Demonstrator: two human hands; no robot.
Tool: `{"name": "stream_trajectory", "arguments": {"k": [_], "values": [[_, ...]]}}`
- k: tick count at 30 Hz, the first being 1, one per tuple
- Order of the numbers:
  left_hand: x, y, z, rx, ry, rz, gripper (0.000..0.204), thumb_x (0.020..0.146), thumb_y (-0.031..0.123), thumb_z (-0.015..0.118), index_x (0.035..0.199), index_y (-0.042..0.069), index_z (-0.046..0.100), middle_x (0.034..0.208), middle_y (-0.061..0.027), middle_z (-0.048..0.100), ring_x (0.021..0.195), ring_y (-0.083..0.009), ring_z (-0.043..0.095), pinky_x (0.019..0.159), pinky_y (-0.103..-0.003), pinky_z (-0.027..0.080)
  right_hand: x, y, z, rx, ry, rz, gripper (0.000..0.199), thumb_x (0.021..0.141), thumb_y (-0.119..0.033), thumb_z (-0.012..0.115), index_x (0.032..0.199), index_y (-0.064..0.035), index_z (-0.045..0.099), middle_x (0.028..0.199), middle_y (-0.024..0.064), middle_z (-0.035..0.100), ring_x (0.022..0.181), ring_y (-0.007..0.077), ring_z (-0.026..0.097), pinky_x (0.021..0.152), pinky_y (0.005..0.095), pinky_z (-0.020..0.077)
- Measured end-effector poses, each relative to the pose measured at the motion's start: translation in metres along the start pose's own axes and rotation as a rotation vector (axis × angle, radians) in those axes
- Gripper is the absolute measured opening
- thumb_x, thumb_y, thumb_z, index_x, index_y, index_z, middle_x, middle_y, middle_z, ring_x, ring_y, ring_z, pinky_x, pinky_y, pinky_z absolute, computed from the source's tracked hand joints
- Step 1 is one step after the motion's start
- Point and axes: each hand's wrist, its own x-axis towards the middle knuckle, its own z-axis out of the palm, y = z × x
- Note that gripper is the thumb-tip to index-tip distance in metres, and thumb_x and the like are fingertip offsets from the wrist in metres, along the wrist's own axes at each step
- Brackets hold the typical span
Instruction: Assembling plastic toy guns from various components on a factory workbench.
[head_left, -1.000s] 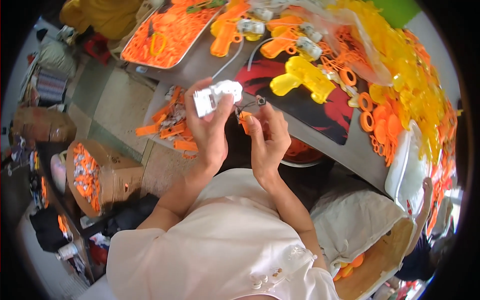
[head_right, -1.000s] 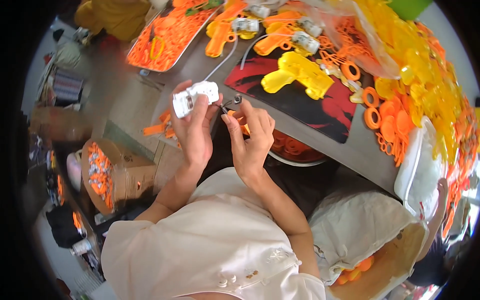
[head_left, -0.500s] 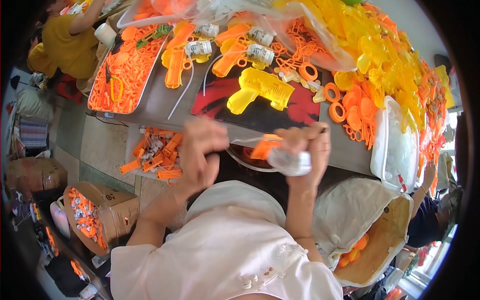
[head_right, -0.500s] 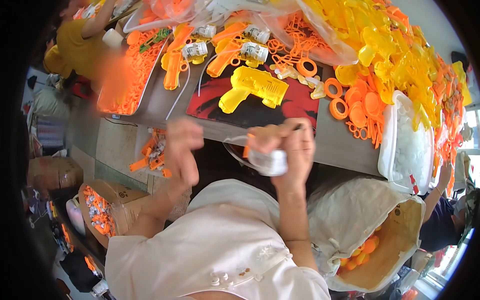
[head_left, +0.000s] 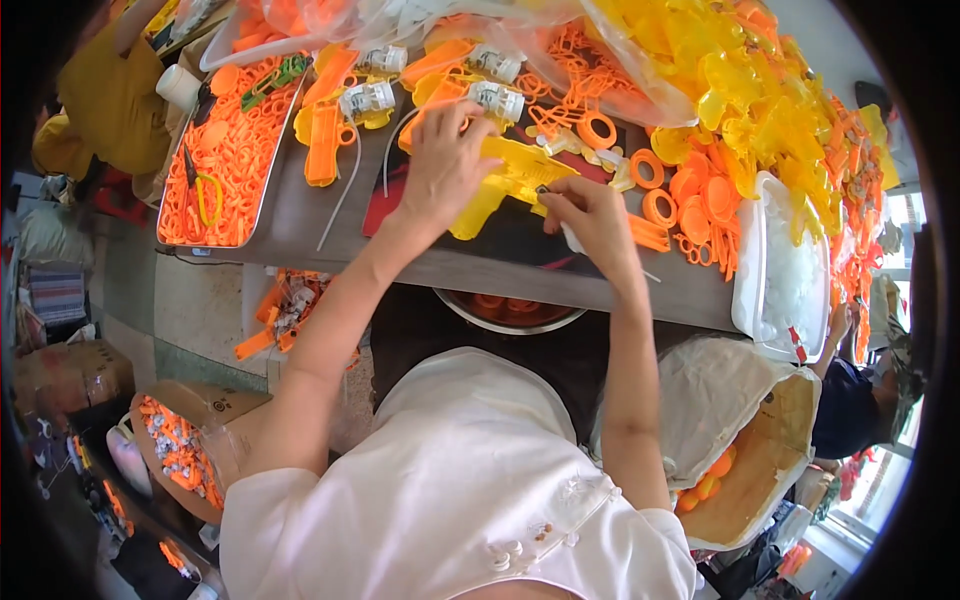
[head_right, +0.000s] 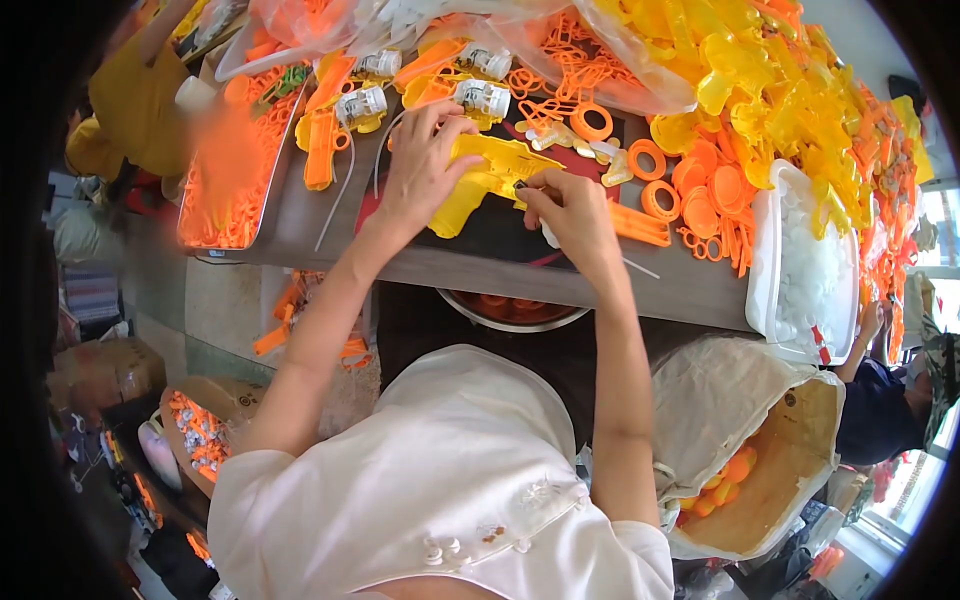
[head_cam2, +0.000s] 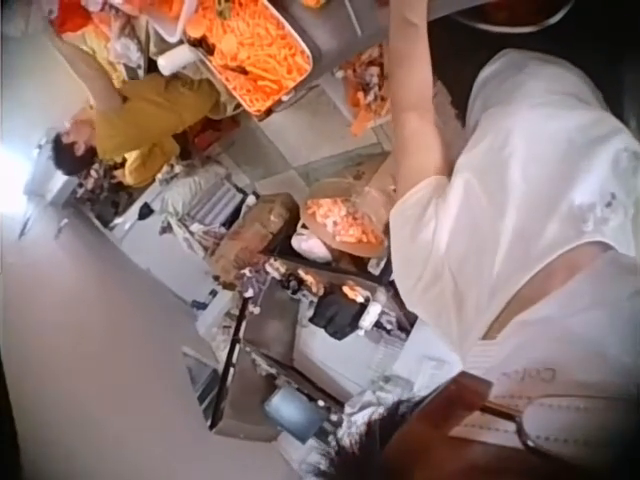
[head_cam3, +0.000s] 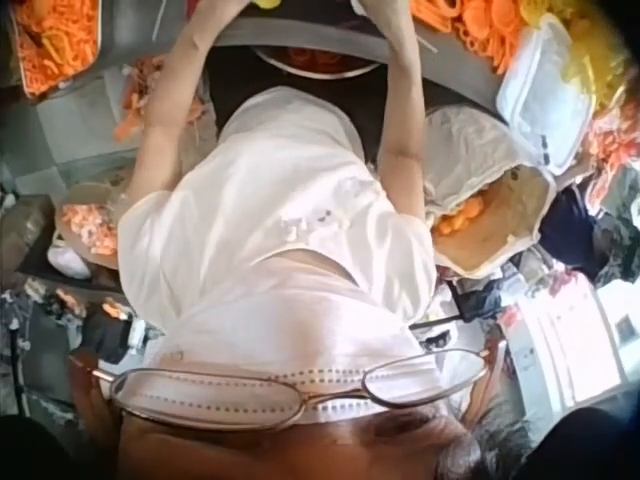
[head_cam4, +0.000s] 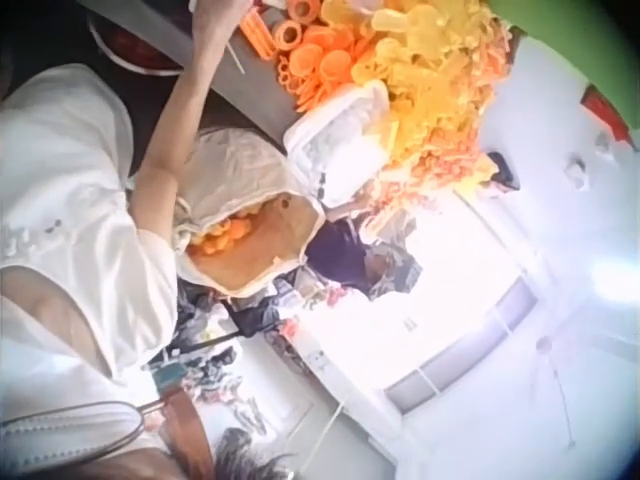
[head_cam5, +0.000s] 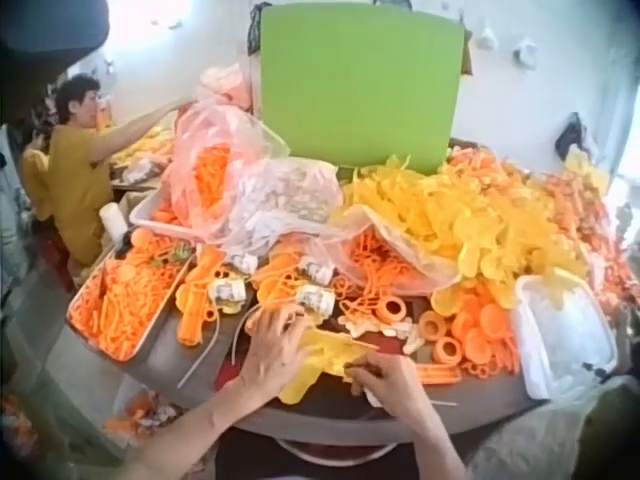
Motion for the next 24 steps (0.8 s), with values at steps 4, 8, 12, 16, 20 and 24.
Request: {"name": "stream_trajectory", "arguments": {"k": [4,8,12,16,20,24], "values": [[-0.014,0.021,0.01,-0.957,0.03,-0.439,0.033,0.082,-0.005,0.068,0.112,0.003,0.057,0.112,-0.0078,0.061,0.098,-0.0159,0.061,0.089,-0.029,0.049,0.002,0.006,0.015,-0.083,0.123,-0.021,0.019,0.091,-0.012,0.063,0.095,0.0049,0.069,0.07,0.0045,0.067,0.062,0.0074,0.057,0.057,0.0233,0.0433],[-0.018,0.018,0.016,-0.901,-0.09,-0.474,0.035,0.081,-0.006,0.062,0.114,0.001,0.052,0.1,-0.0113,0.065,0.095,-0.0209,0.065,0.085,-0.032,0.049,-0.001,0.006,0.005,-0.085,0.094,-0.006,0.018,0.089,-0.013,0.066,0.093,0.0037,0.069,0.074,0.0057,0.066,0.064,0.0087,0.058,0.059,0.0243,0.0446],[-0.016,0.021,0.019,-0.827,-0.052,-0.404,0.033,0.083,-0.006,0.058,0.114,0.002,0.052,0.099,-0.017,0.064,0.094,-0.0311,0.066,0.082,-0.036,0.05,-0.005,0.014,0.007,-0.249,0.182,-0.173,0.015,0.084,-0.013,0.072,0.088,0.0014,0.07,0.079,0.0079,0.062,0.073,0.016,0.056,0.067,0.0291,0.0447],[-0.011,0.035,0.01,-0.735,-0.058,-0.348,0.03,0.084,-0.007,0.054,0.113,0.002,0.05,0.096,-0.0231,0.061,0.091,-0.043,0.062,0.076,-0.044,0.049,-0.006,0.016,0.006,-0.275,0.195,-0.215,0.014,0.082,-0.011,0.072,0.085,0.0017,0.068,0.08,0.009,0.061,0.08,0.0207,0.052,0.072,0.0327,0.0433],[-0.007,0.043,0.006,-0.702,-0.075,-0.369,0.028,0.085,-0.008,0.052,0.112,0.001,0.049,0.093,-0.0239,0.061,0.089,-0.0445,0.061,0.074,-0.046,0.048,-0.005,0.013,0.003,-0.318,0.161,-0.202,0.013,0.083,-0.01,0.071,0.086,0.0022,0.068,0.082,0.0087,0.061,0.081,0.0191,0.053,0.071,0.0315,0.0437],[-0.008,0.045,0.006,-0.72,-0.079,-0.377,0.028,0.085,-0.009,0.052,0.111,0.001,0.049,0.094,-0.0243,0.061,0.09,-0.0448,0.061,0.073,-0.047,0.048,-0.01,0.008,-0.001,-0.147,0.152,-0.17,0.013,0.084,-0.01,0.07,0.086,0.0025,0.067,0.082,0.0072,0.061,0.08,0.017,0.055,0.07,0.0298,0.0448]]}}
